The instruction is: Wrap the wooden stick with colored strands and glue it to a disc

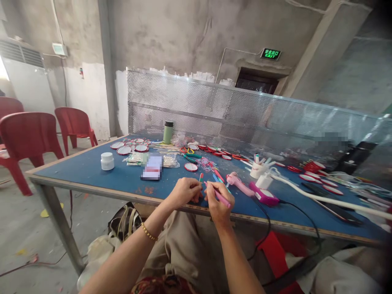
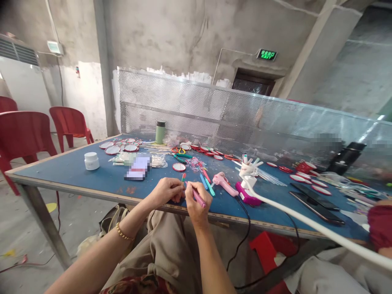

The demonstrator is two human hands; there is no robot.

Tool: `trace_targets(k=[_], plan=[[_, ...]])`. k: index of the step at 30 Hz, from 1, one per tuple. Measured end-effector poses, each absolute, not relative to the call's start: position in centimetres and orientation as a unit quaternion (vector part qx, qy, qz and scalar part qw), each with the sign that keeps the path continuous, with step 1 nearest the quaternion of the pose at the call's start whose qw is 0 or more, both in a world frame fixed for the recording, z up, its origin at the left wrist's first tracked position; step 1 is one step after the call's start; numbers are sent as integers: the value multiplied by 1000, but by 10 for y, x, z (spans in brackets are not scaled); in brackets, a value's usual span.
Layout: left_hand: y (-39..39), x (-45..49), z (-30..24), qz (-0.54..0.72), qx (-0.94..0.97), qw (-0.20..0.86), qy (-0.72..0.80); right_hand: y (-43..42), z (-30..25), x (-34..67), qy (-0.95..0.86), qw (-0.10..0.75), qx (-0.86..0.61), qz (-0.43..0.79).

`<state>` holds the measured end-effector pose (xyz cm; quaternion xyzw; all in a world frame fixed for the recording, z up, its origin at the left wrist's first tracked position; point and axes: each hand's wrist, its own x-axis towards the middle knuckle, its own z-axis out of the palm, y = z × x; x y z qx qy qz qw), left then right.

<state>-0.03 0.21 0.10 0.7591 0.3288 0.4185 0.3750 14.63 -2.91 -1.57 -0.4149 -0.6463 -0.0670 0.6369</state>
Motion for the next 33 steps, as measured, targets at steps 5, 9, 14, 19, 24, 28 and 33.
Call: trace_targets(k=[5, 9, 14, 19, 24, 28, 33], plan=[[6, 1, -5, 422, 754, 388, 321, -31, -14, 146, -648, 655, -389, -7], [6, 0, -5, 426, 755, 382, 321, -30, -14, 146, -676, 623, -393, -6], [4, 0, -2, 421, 753, 384, 329, -28, -14, 144, -658, 632, -409, -13], [1, -1, 1, 416, 757, 379, 331, -29, -14, 145, -669, 621, -406, -42], [1, -1, 3, 418, 755, 381, 331, -28, -16, 145, -677, 615, -401, -57], [0, -1, 2, 421, 760, 368, 331, -27, -18, 146, -676, 614, -403, -60], [2, -1, 0, 425, 760, 368, 327, -26, -18, 146, -679, 611, -403, -55]])
